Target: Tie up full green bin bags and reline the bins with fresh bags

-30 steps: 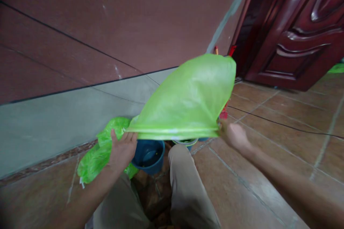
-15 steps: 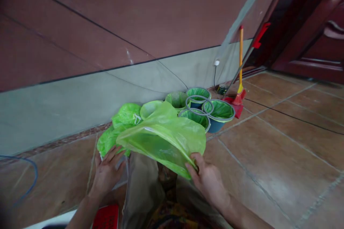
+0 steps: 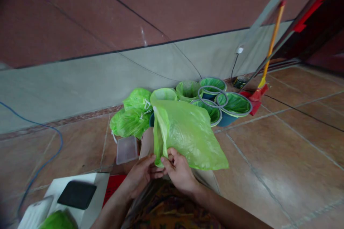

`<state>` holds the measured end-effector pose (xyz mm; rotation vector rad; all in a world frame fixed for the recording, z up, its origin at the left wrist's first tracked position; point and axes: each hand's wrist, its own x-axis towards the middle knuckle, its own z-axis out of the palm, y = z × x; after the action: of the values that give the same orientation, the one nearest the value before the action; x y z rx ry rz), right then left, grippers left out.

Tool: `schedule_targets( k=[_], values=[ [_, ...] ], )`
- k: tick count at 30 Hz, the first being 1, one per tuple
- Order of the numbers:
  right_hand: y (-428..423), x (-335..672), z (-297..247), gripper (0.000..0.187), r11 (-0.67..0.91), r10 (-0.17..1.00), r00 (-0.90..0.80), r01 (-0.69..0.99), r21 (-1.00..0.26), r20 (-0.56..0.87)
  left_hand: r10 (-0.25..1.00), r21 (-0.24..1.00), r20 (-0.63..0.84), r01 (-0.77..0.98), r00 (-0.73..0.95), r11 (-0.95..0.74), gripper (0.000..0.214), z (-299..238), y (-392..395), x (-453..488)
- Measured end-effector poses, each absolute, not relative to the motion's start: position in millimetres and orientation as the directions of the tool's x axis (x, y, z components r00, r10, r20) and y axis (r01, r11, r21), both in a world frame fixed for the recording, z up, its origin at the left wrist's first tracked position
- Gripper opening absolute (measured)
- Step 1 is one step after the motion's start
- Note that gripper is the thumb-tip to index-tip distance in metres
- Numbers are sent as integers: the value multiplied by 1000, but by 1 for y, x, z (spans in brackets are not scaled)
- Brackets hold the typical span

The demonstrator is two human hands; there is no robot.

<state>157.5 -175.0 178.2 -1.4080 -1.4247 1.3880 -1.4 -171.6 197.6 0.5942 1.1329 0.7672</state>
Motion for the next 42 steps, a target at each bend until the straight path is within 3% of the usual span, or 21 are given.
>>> schedule_targets(
  k=[3, 6, 9, 11, 14, 19, 23, 26, 28, 31, 34, 37, 40, 42],
  values=[
    [-178, 164, 185, 22, -120, 950, -254, 231, -966, -179, 738, 649, -631, -359, 241, 671, 37, 192, -174, 7],
    [-177, 183, 192, 25, 29, 976, -209, 385, -922, -56, 741, 660, -655, -364, 149, 657, 35, 185, -174, 9],
    [-168, 207, 179, 24, 210, 977, -107, 595, -775, 182, 756, 703, -647, -308, 99, 641, 32, 184, -172, 4],
    [-163, 221, 157, 22, 313, 941, -135, 698, -644, 311, 758, 715, -650, -288, 62, 637, 32, 185, -169, -4],
    [-160, 233, 126, 22, 469, 861, -258, 736, -487, 439, 761, 734, -648, -268, -3, 624, 37, 185, -164, -23],
    [-162, 237, 118, 20, 518, 824, -292, 736, -436, 486, 820, 830, -551, -198, -152, 521, 32, 173, -156, -73],
    [-161, 236, 124, 18, 535, 813, -328, 747, -395, 481, 863, 925, -317, 74, -394, 374, 35, 169, -148, -83],
    [-160, 233, 124, 19, 543, 809, -349, 751, -375, 473, 960, 914, -129, 347, -249, 213, 44, 173, -136, -52],
    [-161, 230, 125, 20, 548, 811, -358, 741, -388, 462, 990, 817, -34, 567, -136, 106, 54, 174, -125, -23],
    [-172, 227, 129, 21, 554, 823, -377, 699, -451, 425, 992, 565, 107, 825, -65, -7, 67, 168, -112, 9],
    [-188, 231, 137, 21, 518, 855, -367, 641, -566, 367, 992, 449, 124, 893, -21, -38, 60, 156, -111, 11],
    [-197, 249, 142, 18, 392, 919, -237, 631, -669, 316, 998, 550, 52, 835, -23, -10, 48, 150, -124, -10],
    [-185, 277, 144, 24, 83, 975, 97, 668, -739, 198, 995, 696, -47, 712, -89, 97, 44, 157, -144, -38],
    [-167, 291, 143, 43, -167, 941, 334, 610, -774, 60, 976, 750, -128, 627, -173, 210, 48, 164, -158, -54]
  ],
)
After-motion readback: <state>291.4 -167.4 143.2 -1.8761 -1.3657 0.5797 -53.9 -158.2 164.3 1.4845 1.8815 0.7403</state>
